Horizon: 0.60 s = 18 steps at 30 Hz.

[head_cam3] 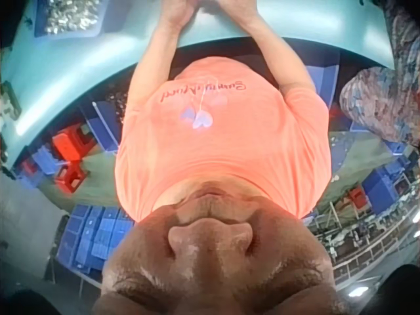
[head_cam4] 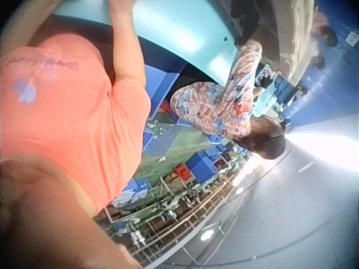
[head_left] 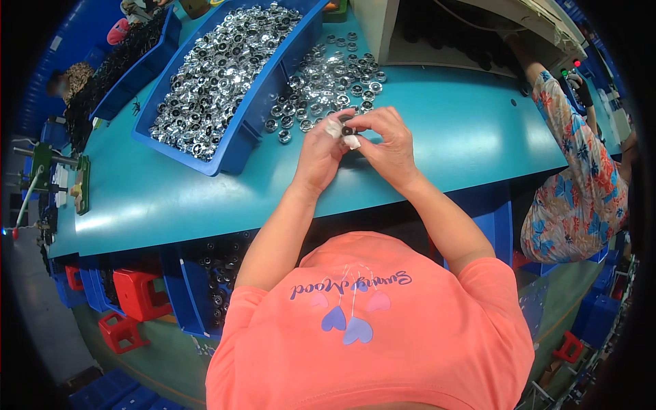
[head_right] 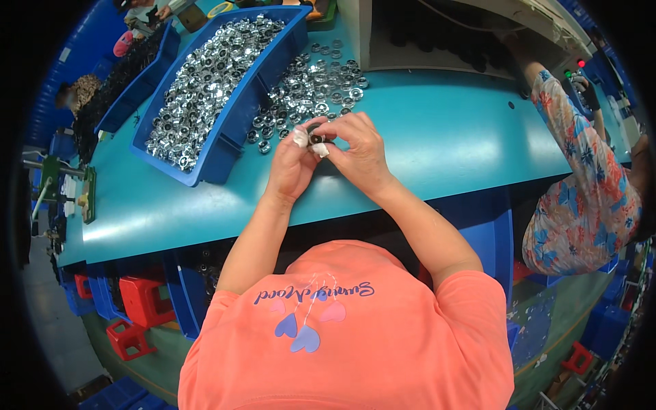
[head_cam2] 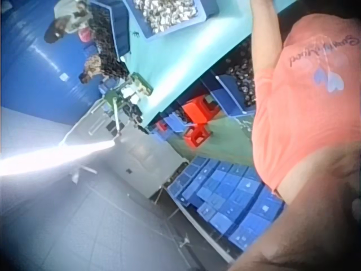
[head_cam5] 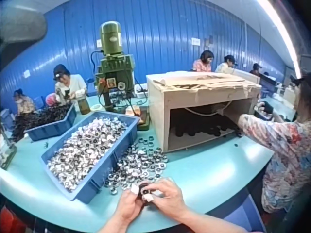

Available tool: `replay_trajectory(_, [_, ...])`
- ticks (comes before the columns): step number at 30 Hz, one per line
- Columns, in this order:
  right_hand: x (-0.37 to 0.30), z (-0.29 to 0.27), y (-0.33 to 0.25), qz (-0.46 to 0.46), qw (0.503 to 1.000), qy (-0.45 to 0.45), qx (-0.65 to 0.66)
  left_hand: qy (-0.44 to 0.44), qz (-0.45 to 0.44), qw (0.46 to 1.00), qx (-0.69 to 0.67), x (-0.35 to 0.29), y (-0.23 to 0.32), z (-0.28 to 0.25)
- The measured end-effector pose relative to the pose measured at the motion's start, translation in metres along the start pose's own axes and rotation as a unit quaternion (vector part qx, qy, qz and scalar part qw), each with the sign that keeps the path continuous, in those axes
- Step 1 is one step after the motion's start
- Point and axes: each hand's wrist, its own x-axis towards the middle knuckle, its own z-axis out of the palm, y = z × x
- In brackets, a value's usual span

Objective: Assembling small metal components into a housing at a factory workbench.

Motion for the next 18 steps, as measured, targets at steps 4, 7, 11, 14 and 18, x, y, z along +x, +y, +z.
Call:
replay_trajectory(4, [-0.001,0.001,0.0,0.001,1.0,-0.017,0.006,0.041,0.011,0.996,0.077,-0.001,0.001,0.009])
replay_trajectory(7, [0.001,-0.004,-0.009,0.082,0.989,-0.037,0.115,0.047,0.019,0.999,0.003,-0.001,0.006,0.01])
replay_trajectory(11, [-0.001,-0.004,0.012,0.167,0.964,-0.077,0.192,0.054,0.04,0.998,0.007,0.0,0.004,-0.003])
replay_trajectory(14, [-0.004,-0.002,0.019,0.257,0.917,-0.127,0.278,0.074,0.063,0.994,0.058,-0.002,0.002,0.0])
replay_trajectory(18, [0.0,-0.002,0.017,0.265,0.906,-0.122,0.306,0.087,0.068,0.988,0.11,-0.003,0.003,0.006])
